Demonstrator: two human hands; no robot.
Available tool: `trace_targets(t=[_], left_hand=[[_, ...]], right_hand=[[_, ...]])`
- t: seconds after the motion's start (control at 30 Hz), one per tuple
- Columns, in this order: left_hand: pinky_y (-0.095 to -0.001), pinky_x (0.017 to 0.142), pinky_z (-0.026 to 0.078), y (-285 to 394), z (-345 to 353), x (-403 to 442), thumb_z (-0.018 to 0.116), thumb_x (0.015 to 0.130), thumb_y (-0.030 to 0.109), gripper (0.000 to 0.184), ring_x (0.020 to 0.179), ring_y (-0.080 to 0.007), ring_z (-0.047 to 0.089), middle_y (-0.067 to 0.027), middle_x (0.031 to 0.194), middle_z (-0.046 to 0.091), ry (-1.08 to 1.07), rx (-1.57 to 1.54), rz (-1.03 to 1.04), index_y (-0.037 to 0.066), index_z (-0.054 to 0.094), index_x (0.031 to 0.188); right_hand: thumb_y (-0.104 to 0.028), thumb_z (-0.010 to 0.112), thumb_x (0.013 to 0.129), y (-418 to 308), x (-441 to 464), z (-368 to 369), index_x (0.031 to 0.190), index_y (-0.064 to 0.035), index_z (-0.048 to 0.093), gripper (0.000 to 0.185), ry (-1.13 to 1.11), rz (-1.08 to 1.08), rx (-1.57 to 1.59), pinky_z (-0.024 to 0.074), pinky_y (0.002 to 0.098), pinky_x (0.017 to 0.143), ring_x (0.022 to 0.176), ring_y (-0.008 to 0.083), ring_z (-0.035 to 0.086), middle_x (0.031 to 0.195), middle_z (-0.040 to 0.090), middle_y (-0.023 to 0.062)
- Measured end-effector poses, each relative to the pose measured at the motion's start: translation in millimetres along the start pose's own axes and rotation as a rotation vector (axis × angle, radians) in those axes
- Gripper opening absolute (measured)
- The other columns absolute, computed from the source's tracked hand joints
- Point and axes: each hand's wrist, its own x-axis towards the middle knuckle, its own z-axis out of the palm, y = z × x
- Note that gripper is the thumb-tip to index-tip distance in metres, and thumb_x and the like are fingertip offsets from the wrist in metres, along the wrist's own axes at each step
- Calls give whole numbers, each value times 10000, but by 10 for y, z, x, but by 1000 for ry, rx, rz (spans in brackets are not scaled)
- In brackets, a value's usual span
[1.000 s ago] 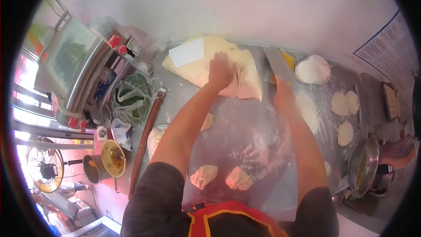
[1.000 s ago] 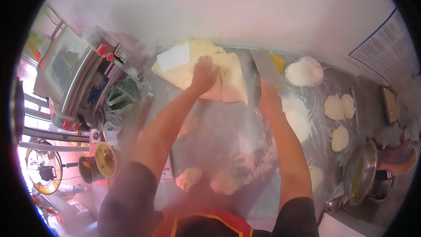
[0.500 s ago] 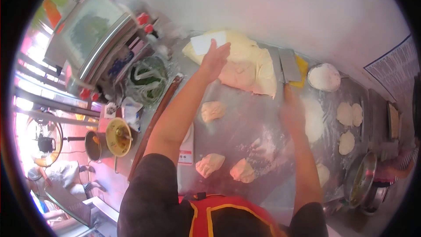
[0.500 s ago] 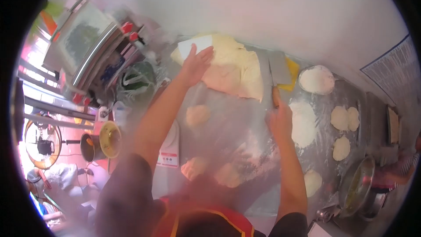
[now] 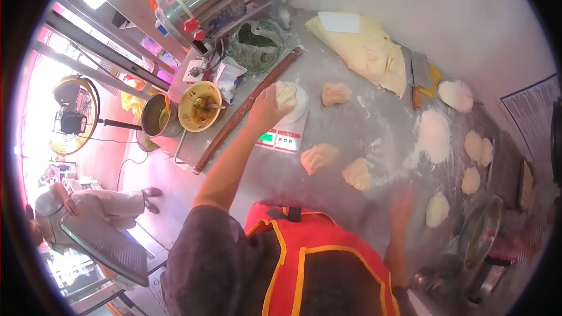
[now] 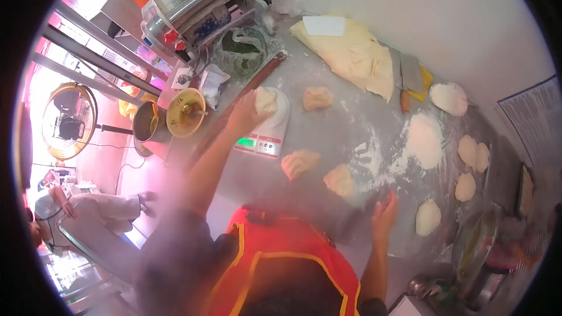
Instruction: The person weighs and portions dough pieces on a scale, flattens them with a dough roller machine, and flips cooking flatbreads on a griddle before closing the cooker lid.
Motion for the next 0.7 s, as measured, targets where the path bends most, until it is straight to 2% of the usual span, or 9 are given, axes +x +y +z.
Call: trace_targets(t=[0.1, 0.2, 0.3, 0.4, 0.47, 0.53, 0.63, 0.7], left_hand=[[-428, 903, 417, 253, 68, 91, 692, 715, 358, 683, 1086, -373, 497, -206, 1170, 515, -7, 76, -246, -6, 432, 1231], [-410, 859, 446, 126, 232, 177, 687, 717, 324, 601, 1023, -355, 551, -209, 1088, 576, 52, 10, -210, -13, 498, 1177], [-395, 818, 467, 367, 220, 85, 679, 718, 281, 497, 949, -331, 599, -204, 995, 624, -136, -328, -254, -12, 565, 1103], [-391, 787, 480, 970, 252, -48, 688, 709, 244, 420, 903, -320, 617, -176, 963, 640, -245, -459, -18, 52, 606, 1073], [-368, 826, 464, 1336, 388, -74, 705, 709, 266, 457, 970, -296, 598, -158, 1036, 629, -376, -599, 54, 54, 600, 1100], [-396, 946, 388, 1381, 1025, -20, 713, 704, 281, 573, 1147, -309, 491, -186, 1221, 525, -408, -512, 184, 83, 531, 1210], [-414, 1011, 314, 1623, 1192, -293, 679, 730, 278, 613, 1244, -337, 372, -197, 1328, 408, -334, 66, 158, 145, 455, 1284], [-433, 1034, 276, 1627, 1170, -370, 654, 757, 268, 615, 1270, -351, 320, -196, 1365, 353, -328, -33, 173, 146, 416, 1310]], right_hand=[[-61, 536, 831, -271, -87, -13, 1310, -27, 375, 507, 12, -2, 37, 446, 335, 771, 912, 242, 510, 1177, 489, 154], [-60, 532, 834, -463, -152, -66, 1309, -27, 373, 502, 41, -8, 96, 453, 335, 765, 908, 243, 519, 1175, 491, 156], [-57, 534, 830, -525, -308, -113, 1305, -27, 376, 501, 45, 54, 147, 456, 331, 759, 902, 237, 525, 1165, 494, 157], [-53, 538, 822, -539, -442, -91, 1299, -26, 383, 502, 25, 64, 194, 456, 323, 749, 888, 225, 526, 1151, 498, 155], [-51, 540, 817, -548, -469, -57, 1292, -24, 391, 499, 45, 34, 208, 454, 318, 740, 877, 218, 525, 1140, 502, 152], [-52, 540, 814, -591, -494, -66, 1285, -20, 399, 492, 37, 33, 218, 452, 312, 729, 868, 212, 523, 1132, 508, 148], [-55, 538, 813, -727, -503, -41, 1275, -14, 411, 481, 56, -26, 219, 450, 302, 715, 862, 206, 521, 1119, 514, 143], [-60, 536, 816, -745, -527, -29, 1274, -13, 413, 477, 50, -57, 218, 450, 296, 708, 849, 202, 521, 1113, 519, 141]])
